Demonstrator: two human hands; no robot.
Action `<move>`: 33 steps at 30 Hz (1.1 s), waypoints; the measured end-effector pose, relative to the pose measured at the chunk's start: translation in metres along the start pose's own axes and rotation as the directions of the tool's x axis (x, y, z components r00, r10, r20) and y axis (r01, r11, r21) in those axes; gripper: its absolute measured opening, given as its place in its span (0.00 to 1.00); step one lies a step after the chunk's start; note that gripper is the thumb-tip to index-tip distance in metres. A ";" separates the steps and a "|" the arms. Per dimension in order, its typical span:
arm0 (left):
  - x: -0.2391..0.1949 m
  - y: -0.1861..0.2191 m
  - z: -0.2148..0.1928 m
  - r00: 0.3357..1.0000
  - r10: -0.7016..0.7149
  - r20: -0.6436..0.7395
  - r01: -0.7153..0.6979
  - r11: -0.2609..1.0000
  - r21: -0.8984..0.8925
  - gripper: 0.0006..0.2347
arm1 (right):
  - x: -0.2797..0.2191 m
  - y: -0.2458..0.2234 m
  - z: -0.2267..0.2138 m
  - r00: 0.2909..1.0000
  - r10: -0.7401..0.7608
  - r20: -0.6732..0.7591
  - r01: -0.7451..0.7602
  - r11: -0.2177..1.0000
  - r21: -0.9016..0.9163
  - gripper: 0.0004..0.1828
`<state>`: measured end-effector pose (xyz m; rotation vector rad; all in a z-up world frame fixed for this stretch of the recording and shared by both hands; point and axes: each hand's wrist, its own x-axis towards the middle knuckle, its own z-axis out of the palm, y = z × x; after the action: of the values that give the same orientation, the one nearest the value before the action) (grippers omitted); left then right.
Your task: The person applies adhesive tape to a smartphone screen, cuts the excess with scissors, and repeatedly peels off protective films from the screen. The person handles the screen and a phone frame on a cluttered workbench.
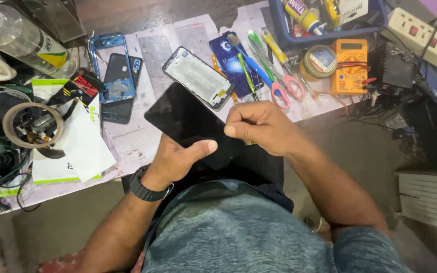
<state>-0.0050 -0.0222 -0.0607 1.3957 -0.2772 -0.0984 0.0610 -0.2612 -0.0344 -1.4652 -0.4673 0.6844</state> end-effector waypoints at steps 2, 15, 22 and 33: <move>0.000 0.001 0.000 0.998 -0.051 0.035 0.051 0.999 -0.010 0.13 | 0.004 -0.005 0.001 0.999 -0.044 0.024 0.044 0.999 -0.015 0.10; -0.005 -0.010 -0.004 0.951 -0.262 0.164 0.280 0.955 -0.099 0.15 | 0.010 -0.002 0.015 0.995 -0.066 -0.080 0.051 0.984 -0.169 0.10; -0.004 -0.016 0.009 0.955 -0.179 0.238 0.202 0.977 -0.073 0.15 | 0.046 0.001 0.016 0.953 -0.156 -0.261 0.145 0.988 -0.060 0.13; 0.003 -0.011 0.005 0.942 -0.299 0.150 0.315 0.944 -0.097 0.12 | 0.033 0.008 0.030 0.933 -0.202 -0.299 0.163 0.975 -0.150 0.13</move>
<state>-0.0024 -0.0300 -0.0699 1.3063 -0.1579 -0.4620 0.0639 -0.2172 -0.0441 -1.5892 -0.3975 0.2699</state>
